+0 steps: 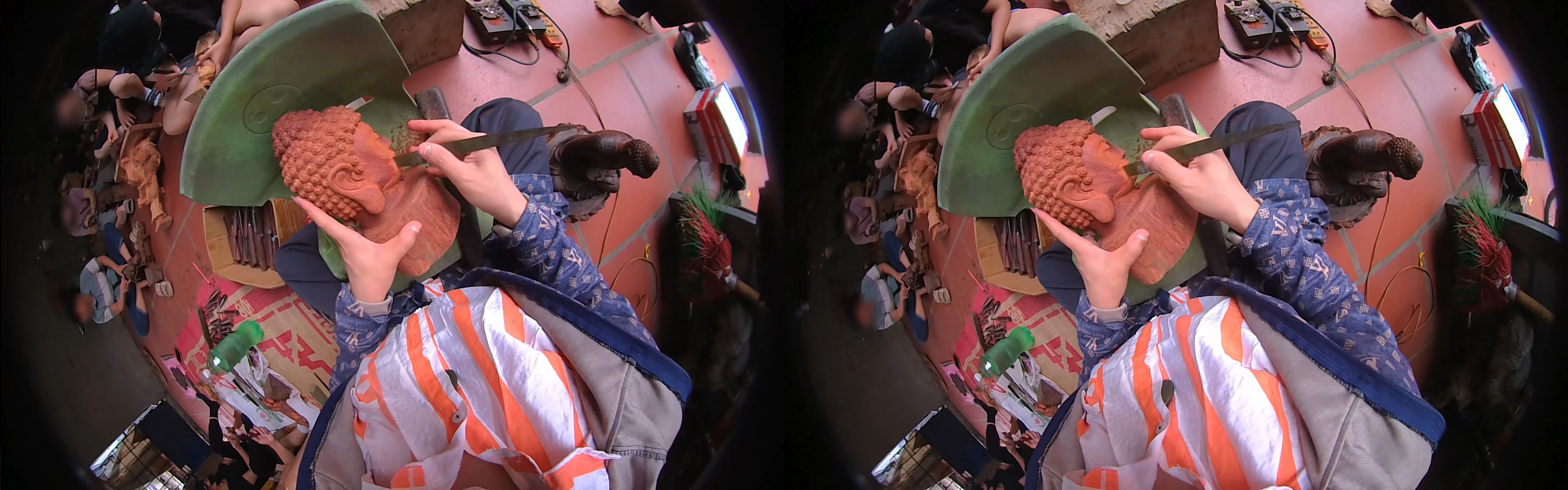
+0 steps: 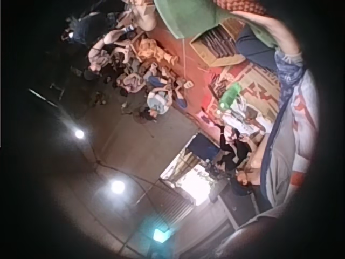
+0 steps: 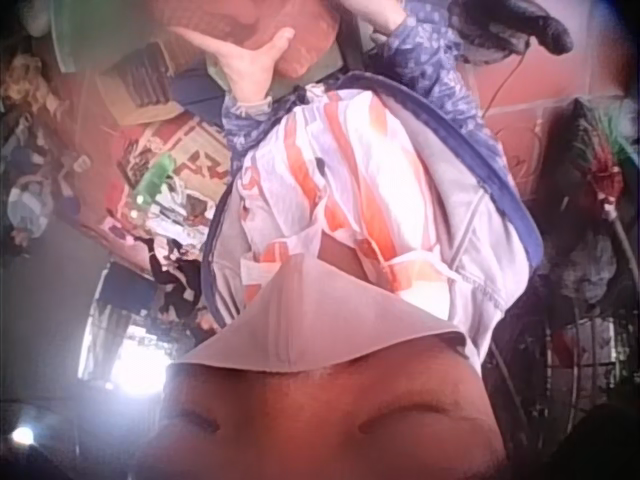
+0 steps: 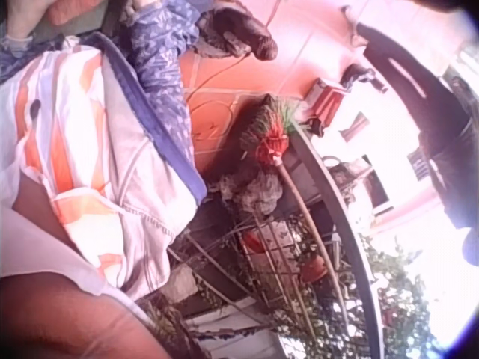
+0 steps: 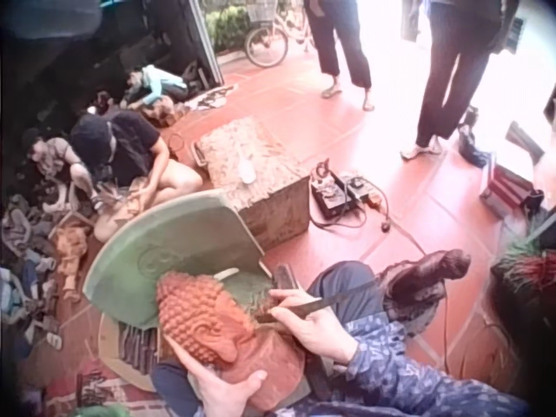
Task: The person carves a wooden Buddha head using a chisel, focusing on refining the hair curls and facial features. The person holds the sculpture with the left hand and uses the chisel with the right hand to shape the surface.
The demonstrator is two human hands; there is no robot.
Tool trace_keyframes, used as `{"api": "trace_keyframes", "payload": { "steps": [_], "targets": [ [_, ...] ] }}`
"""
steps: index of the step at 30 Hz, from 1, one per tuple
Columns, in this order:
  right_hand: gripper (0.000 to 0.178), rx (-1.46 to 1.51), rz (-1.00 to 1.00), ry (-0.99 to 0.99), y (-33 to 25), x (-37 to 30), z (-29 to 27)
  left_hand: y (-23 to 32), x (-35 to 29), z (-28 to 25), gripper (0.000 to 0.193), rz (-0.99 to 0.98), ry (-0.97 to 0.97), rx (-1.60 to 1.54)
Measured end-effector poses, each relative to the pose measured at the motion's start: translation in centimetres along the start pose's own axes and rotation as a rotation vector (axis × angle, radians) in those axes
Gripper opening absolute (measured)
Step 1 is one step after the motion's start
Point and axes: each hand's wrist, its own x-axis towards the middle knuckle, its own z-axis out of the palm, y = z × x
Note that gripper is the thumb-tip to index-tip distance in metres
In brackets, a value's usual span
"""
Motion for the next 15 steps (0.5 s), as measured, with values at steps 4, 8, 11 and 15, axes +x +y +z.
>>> {"api": "trace_keyframes", "payload": {
  "steps": [4,8,11,15],
  "targets": [
    [0.020,-0.113,-0.043,-0.053,-0.3,-0.6,-0.2,0.4,0.1,0.1,0.149,-0.007,0.001,-0.026],
    [0.020,-0.140,-0.133,-0.059,0.2,-0.5,0.2,0.5,0.1,0.0,0.149,-0.016,-0.004,-0.030],
    [0.020,0.020,0.091,0.143,0.9,-0.6,-0.9,0.7,-0.1,-0.1,0.149,-0.017,-0.009,-0.009],
    [0.016,-0.052,0.090,0.002,-2.2,-0.7,0.1,0.2,0.1,0.1,0.149,-0.022,0.001,-0.041]
  ]
}}
